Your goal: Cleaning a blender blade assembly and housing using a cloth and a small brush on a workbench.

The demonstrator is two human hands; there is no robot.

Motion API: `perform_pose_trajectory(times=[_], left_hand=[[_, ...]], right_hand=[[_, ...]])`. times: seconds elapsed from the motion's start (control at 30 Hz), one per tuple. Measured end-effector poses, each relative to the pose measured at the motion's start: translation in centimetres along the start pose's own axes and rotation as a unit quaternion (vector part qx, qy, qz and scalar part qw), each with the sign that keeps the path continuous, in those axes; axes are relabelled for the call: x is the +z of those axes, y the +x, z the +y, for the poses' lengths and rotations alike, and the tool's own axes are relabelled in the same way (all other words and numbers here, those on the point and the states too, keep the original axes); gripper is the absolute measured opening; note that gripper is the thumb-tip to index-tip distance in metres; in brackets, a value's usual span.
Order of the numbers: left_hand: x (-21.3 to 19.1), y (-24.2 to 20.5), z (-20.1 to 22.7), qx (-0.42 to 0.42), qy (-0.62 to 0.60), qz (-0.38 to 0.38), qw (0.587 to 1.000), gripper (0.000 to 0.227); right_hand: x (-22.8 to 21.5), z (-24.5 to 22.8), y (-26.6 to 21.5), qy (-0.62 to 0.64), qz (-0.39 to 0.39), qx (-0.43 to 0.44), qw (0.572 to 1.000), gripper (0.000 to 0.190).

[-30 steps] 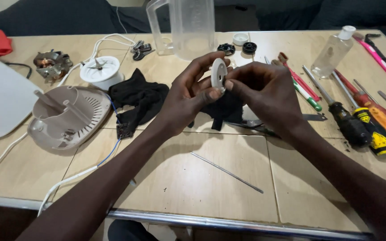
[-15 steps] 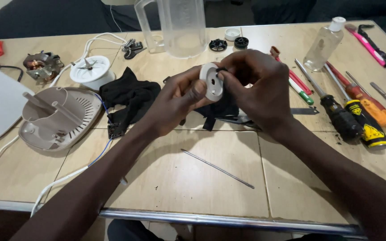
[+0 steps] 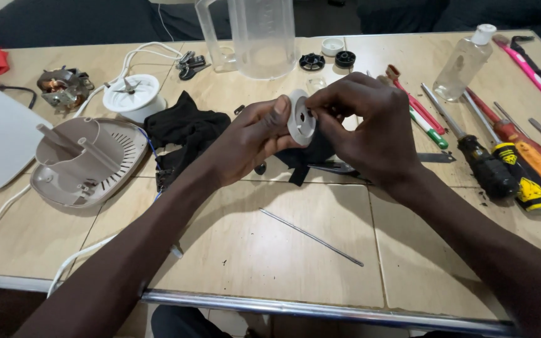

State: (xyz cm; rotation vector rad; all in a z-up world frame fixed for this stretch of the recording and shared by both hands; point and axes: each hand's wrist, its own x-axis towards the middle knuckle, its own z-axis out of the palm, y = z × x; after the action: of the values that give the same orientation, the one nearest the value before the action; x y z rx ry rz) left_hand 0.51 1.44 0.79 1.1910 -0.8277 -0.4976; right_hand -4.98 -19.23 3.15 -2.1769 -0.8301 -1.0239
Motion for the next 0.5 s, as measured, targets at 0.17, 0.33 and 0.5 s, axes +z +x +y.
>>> perform_pose_trajectory(times=[0.17, 0.33, 0.5], left_hand=[[0.6, 0.1, 1.2, -0.053, -0.005, 0.009, 0.999, 0.048], [0.6, -0.4, 1.1, -0.02, 0.021, -0.029, 0.999, 0.041], [0.9, -0.3, 0.8, 0.027, 0.149, 0.006, 0.988, 0.071]], right_hand=[[0.0, -1.3, 0.0, 0.054, 0.008, 0.021, 0.998, 0.013], [0.4, -1.7, 0.1, 0.069, 0.019, 0.075, 0.995, 0.011], [-0.4, -1.3, 0.8, 0.108, -0.036, 0.245, 0.963, 0.013]])
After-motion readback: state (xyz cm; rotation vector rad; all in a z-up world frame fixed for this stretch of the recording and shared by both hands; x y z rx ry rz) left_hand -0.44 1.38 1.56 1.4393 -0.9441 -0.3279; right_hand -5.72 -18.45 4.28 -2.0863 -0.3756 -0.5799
